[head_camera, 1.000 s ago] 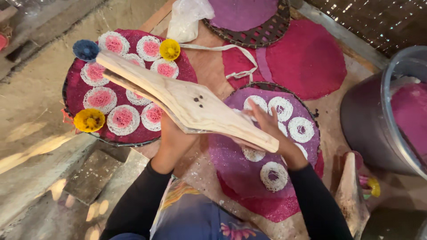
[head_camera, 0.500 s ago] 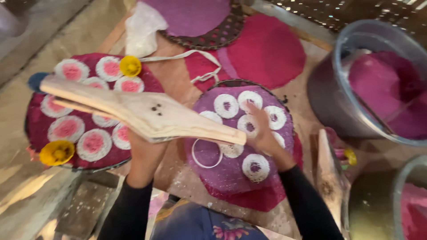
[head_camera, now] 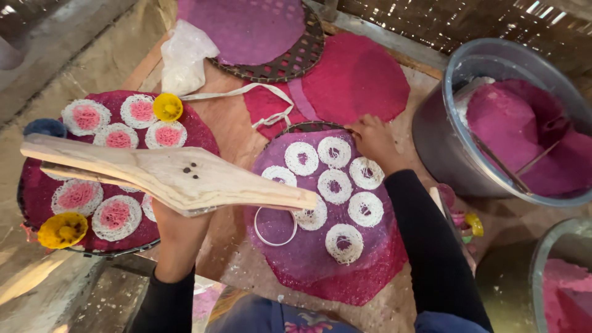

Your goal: The person processes pink and white rice-based dough by extruding it through a wooden tool onto flat trays, then shapes and positions the resulting circular patterns by hand.

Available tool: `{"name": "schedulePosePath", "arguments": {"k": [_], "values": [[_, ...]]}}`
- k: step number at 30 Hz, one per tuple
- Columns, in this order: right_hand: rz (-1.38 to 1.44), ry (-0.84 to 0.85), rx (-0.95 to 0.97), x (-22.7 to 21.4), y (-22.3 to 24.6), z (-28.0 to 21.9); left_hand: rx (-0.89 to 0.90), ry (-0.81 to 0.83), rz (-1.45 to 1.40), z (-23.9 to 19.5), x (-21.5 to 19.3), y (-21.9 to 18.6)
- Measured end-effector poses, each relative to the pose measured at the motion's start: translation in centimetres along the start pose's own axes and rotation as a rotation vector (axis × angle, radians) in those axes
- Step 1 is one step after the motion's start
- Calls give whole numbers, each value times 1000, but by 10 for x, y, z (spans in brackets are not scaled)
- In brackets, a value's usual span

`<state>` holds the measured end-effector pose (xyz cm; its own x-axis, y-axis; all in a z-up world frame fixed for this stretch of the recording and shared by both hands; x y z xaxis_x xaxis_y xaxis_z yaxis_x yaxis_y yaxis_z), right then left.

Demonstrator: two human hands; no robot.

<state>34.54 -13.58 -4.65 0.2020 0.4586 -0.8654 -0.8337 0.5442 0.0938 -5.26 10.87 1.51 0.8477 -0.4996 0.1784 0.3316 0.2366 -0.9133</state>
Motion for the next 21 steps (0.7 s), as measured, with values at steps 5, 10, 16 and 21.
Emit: {"name": "schedulePosePath", "arguments": {"k": [5, 10, 16, 21], "values": [[-129, 129, -86, 16, 2, 23, 51, -19, 54, 0, -6, -6], [-113, 263, -102, 27, -3, 30, -11, -66, 32, -2, -9, -1], [180, 422, 181, 22, -29, 19, 25, -11, 49, -1, 3, 0], [208, 619, 339, 20, -56, -15, 51, 1, 59, -4, 7, 1]]}}
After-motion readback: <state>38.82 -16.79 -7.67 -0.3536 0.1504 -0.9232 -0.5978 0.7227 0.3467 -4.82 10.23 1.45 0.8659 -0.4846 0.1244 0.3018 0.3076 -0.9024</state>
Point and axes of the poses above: each hand's wrist, its own z-axis towards the middle knuckle, its own x-axis out of the palm, y = z × x, the point moved 8 cm from there along z, towards the middle knuckle, and after that the axes turned 10 degrees about -y, right-handed, at the moved point
